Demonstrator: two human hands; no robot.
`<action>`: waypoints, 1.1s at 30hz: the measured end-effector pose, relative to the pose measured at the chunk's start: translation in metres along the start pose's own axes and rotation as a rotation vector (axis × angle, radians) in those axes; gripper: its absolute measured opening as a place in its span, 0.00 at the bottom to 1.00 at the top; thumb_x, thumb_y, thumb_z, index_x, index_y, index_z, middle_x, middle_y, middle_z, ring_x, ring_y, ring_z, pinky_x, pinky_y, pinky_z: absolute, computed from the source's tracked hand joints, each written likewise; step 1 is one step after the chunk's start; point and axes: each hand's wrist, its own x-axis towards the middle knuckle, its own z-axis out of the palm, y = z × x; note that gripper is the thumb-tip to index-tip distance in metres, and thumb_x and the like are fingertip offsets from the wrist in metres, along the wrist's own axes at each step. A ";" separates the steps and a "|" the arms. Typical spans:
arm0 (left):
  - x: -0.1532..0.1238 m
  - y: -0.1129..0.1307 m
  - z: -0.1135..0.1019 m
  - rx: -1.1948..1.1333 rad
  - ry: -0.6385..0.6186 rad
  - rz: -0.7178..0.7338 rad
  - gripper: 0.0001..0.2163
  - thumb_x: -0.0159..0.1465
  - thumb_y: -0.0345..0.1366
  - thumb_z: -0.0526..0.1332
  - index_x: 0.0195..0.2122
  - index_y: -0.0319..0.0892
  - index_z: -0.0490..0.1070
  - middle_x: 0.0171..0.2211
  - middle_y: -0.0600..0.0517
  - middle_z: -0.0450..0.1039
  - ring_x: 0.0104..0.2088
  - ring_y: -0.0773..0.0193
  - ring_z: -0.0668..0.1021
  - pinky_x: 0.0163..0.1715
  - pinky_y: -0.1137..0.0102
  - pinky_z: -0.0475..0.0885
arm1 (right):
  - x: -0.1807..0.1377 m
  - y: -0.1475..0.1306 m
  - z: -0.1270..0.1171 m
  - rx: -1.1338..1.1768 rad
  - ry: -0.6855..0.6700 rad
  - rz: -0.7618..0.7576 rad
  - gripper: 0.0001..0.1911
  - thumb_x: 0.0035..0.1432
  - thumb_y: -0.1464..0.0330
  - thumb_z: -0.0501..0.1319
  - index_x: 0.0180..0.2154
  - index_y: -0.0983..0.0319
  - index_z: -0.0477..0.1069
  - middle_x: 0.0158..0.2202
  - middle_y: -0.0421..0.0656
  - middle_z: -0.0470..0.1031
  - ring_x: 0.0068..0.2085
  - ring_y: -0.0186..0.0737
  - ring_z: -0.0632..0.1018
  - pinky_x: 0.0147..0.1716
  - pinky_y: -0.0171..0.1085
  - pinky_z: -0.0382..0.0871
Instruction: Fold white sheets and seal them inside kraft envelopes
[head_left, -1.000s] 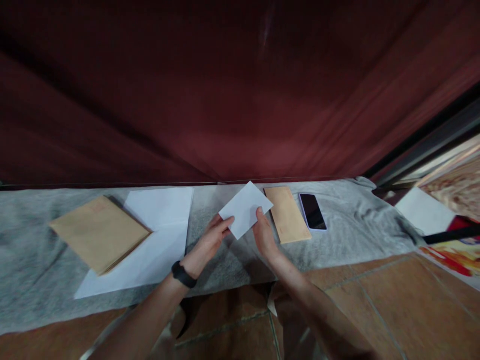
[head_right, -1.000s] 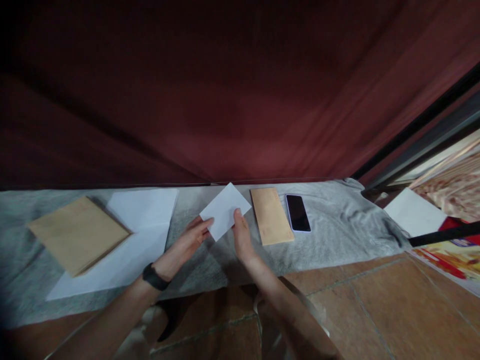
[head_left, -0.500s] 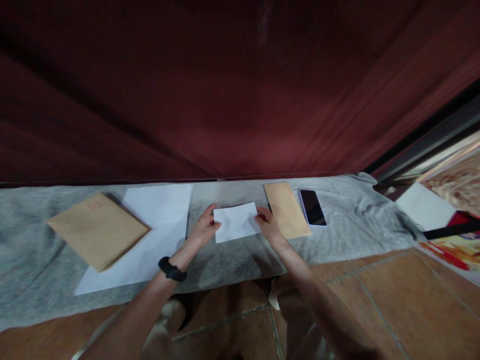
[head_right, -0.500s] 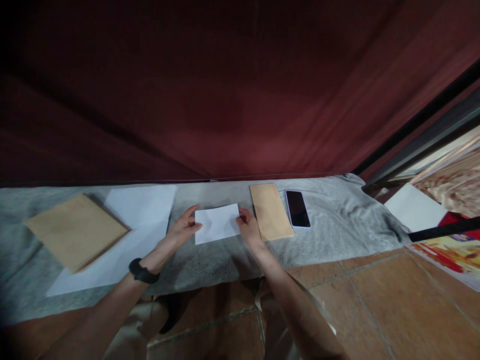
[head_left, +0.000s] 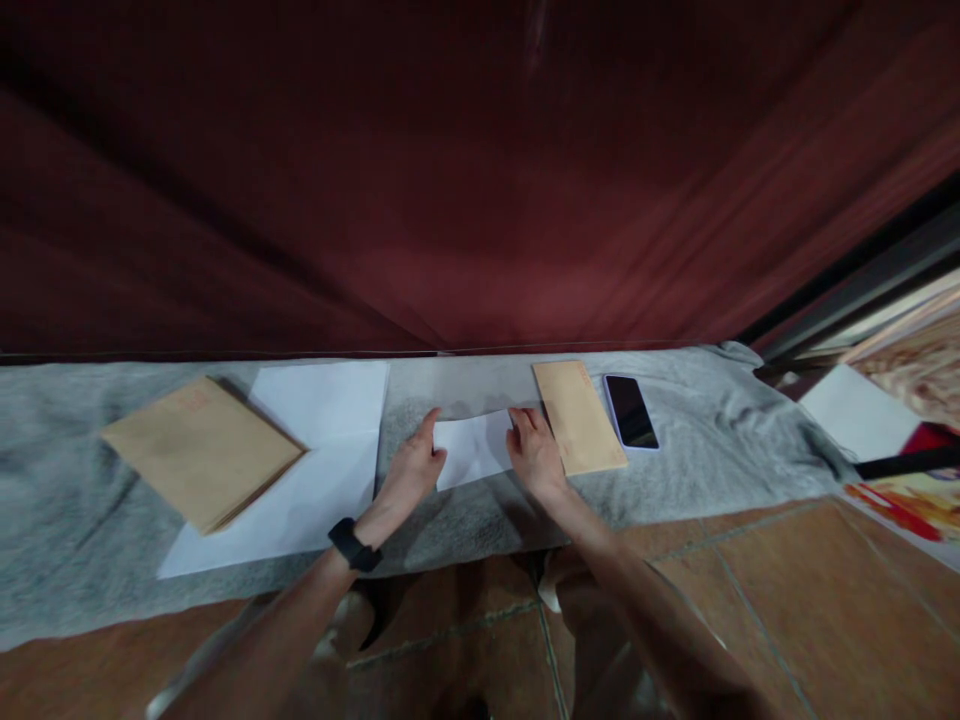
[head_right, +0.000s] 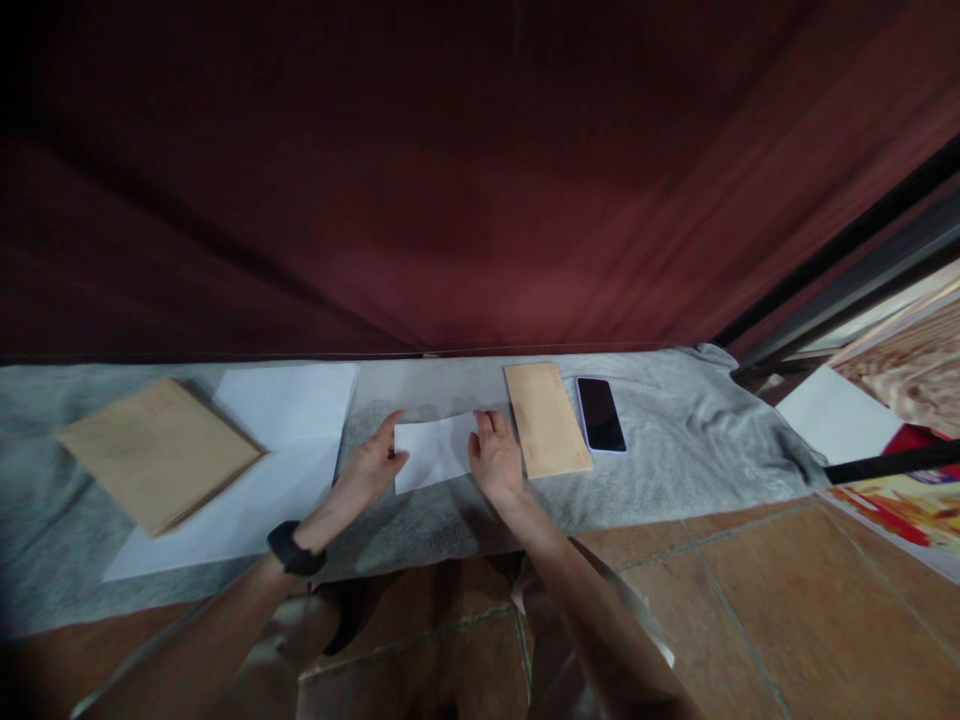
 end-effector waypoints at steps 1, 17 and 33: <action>0.000 0.001 0.000 0.013 -0.005 -0.003 0.33 0.65 0.28 0.56 0.71 0.37 0.51 0.37 0.47 0.79 0.39 0.55 0.81 0.43 0.65 0.72 | -0.001 -0.002 0.002 0.021 0.008 -0.052 0.22 0.68 0.71 0.51 0.61 0.63 0.68 0.59 0.53 0.73 0.59 0.46 0.74 0.59 0.43 0.70; -0.021 0.012 0.026 0.267 0.342 0.363 0.22 0.72 0.37 0.50 0.65 0.35 0.63 0.67 0.35 0.61 0.68 0.44 0.63 0.65 0.48 0.61 | -0.028 -0.007 0.033 -0.223 -0.135 -0.258 0.30 0.73 0.62 0.51 0.71 0.66 0.54 0.73 0.53 0.51 0.73 0.50 0.53 0.70 0.53 0.50; -0.024 0.013 0.073 0.309 0.222 0.518 0.33 0.74 0.52 0.47 0.71 0.31 0.51 0.72 0.35 0.52 0.73 0.49 0.53 0.71 0.51 0.50 | -0.028 -0.002 0.027 -0.327 -0.211 -0.252 0.29 0.71 0.68 0.47 0.71 0.65 0.54 0.74 0.53 0.49 0.73 0.53 0.54 0.70 0.55 0.48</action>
